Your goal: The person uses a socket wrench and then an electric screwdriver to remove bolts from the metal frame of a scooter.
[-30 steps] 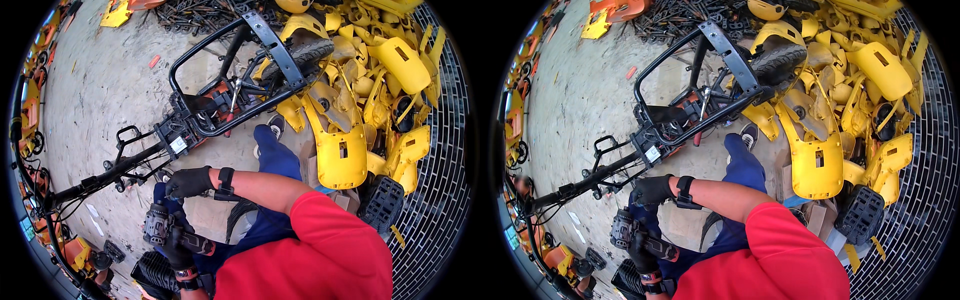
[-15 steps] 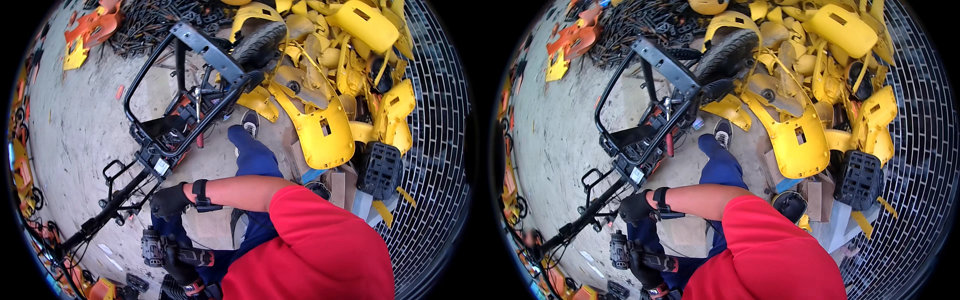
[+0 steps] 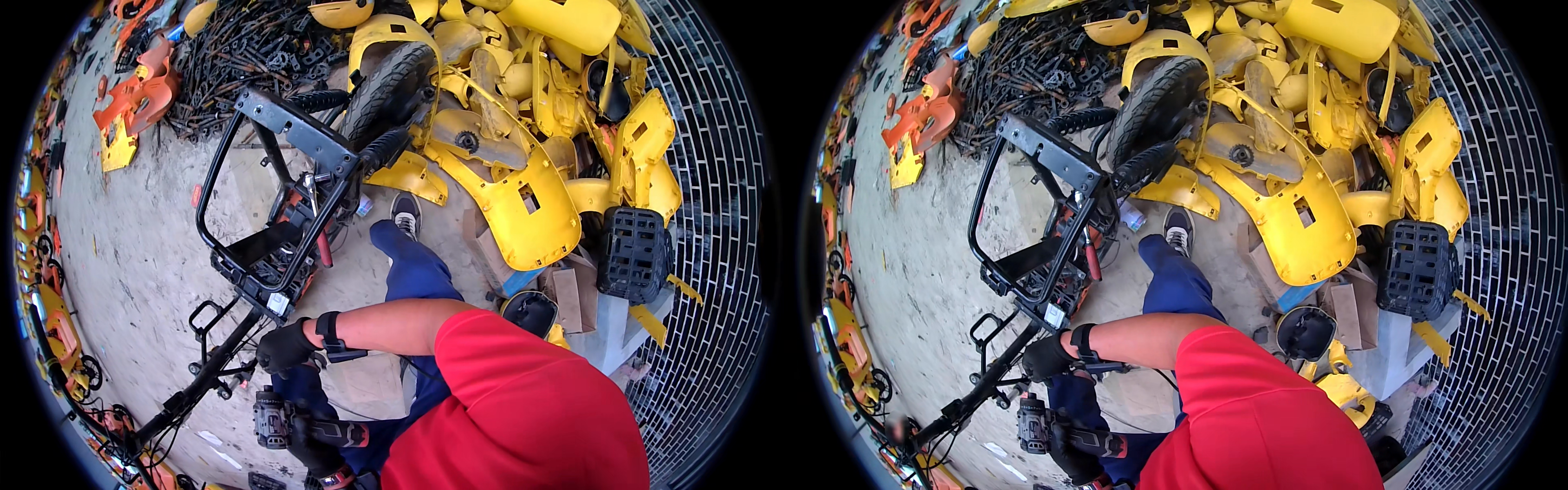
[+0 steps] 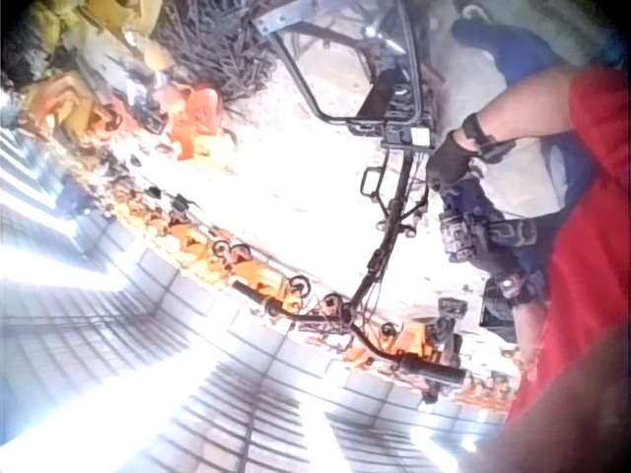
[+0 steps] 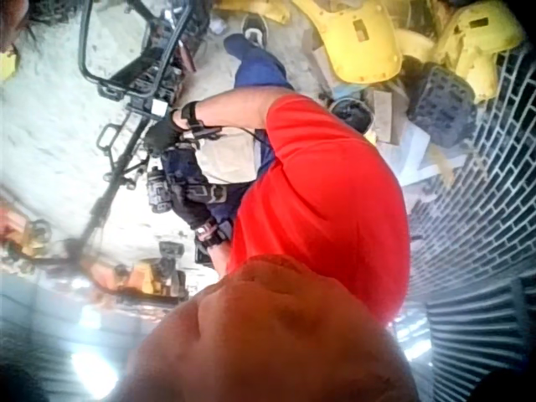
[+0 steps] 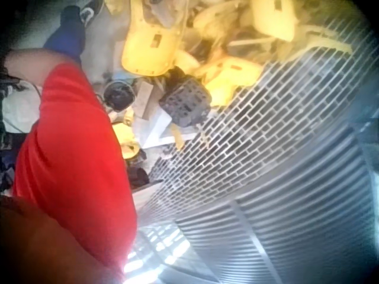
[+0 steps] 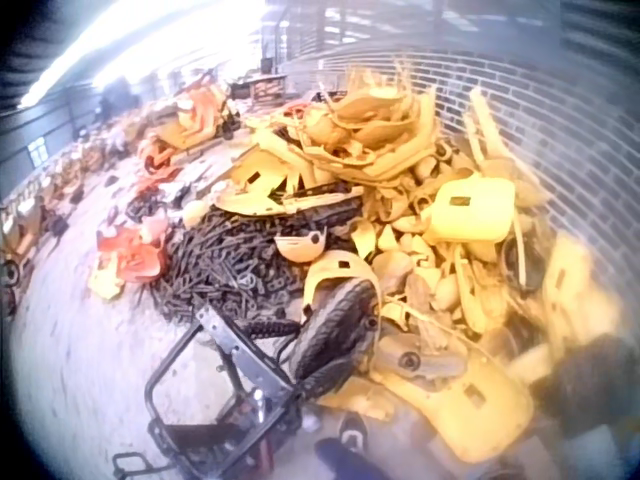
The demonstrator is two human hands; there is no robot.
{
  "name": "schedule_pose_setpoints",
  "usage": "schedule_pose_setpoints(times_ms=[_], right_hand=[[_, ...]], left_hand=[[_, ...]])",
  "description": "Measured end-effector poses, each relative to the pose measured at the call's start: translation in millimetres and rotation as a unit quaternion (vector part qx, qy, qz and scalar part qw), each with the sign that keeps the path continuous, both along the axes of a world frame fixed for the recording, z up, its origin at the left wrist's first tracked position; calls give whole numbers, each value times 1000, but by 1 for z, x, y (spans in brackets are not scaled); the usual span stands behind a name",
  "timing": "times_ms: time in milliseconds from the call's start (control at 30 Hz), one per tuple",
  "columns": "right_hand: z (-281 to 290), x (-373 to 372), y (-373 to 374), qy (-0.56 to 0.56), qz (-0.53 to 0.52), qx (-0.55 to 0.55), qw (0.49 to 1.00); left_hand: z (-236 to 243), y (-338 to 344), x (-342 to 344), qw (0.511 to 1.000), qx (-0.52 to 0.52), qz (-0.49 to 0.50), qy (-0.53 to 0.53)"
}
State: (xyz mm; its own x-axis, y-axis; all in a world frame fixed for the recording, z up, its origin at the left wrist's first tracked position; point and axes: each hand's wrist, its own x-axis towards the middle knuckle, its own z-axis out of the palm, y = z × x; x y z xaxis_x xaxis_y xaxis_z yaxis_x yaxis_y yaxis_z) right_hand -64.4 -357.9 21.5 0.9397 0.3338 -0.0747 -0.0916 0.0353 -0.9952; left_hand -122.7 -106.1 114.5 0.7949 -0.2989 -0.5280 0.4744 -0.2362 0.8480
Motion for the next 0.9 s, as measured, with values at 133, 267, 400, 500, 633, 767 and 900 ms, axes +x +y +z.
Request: schedule_pose_setpoints(times_ms=[133,267,400,500,633,767,900], right_hand=[[1,-4,-5,9,-12,22,1000],[1,-7,-11,3,-20,14,1000],[6,-12,-17,9,-19,27,999],[13,-16,-23,13,-28,30,999],[4,-12,-22,19,-33,19,999],[5,-13,-24,23,-33,24,999],[4,-13,-24,14,-41,16,999]], left_hand=[[10,-14,1,999,-25,-26,19],[2,-6,3,999,26,-19,-24],[10,-18,-6,996,65,-13,-51],[10,-21,-7,996,65,-11,-65],[19,-30,-6,997,49,-21,-47],[22,-37,-9,996,78,-12,-52],[27,-47,-12,992,105,-28,-70]])
